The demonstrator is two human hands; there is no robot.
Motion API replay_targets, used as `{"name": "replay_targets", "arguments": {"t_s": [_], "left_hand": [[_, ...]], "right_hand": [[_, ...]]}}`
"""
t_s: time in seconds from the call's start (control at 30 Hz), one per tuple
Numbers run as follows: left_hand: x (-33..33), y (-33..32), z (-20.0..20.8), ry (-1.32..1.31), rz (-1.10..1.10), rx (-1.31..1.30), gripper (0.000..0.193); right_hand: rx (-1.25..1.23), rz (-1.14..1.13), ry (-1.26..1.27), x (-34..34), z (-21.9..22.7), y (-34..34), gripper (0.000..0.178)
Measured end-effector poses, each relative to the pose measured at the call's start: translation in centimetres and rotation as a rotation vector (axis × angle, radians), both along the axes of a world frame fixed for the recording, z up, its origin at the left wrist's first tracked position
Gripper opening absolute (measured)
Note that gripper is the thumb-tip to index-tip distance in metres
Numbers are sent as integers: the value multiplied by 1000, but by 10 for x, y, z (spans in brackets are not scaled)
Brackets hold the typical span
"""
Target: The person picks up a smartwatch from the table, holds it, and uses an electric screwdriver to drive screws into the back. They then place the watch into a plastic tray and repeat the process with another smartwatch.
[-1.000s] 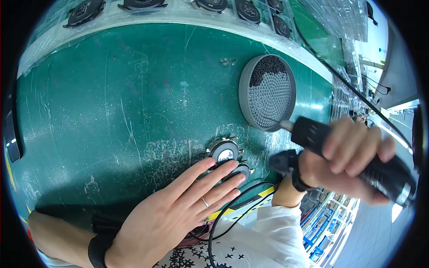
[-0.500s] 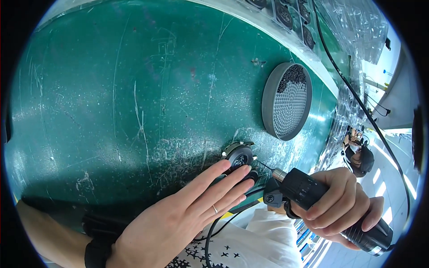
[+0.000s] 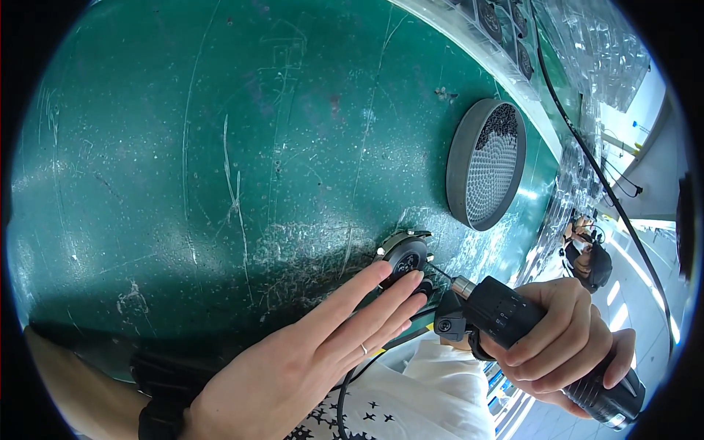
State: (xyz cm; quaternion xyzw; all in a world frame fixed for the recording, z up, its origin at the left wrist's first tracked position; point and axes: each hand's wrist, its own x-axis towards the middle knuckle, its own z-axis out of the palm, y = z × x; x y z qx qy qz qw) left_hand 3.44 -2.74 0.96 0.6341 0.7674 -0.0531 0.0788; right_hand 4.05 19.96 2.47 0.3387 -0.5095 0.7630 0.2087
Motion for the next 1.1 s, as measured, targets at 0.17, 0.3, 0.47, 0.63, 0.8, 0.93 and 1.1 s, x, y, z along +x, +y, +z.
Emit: {"name": "replay_targets", "arguments": {"t_s": [0.17, 0.3, 0.47, 0.63, 0.8, 0.93, 1.1], "left_hand": [[-1, -5, 5, 122, 16, -17, 67], [0, -6, 3, 197, 15, -36, 68], [12, -9, -10, 1342, -344, -365, 70], [1, -11, -3, 2970, -828, -957, 76], [-14, -13, 16, 2945, -1051, -880, 92], [-21, -4, 13, 2912, -1114, -723, 101], [-18, 0, 15, 2940, -1032, -746, 105]], "right_hand": [[4, 14, -34, -3, 3, -8, 42], [84, -23, -73, -3, 0, -20, 27], [-34, -92, -15, -9, -20, -32, 24], [32, -68, 50, -17, -3, -23, 22], [376, 66, -346, 18, 23, -8, 24], [435, 39, -424, 22, 25, -5, 26], [448, 80, -322, 16, 30, -1, 30]]}}
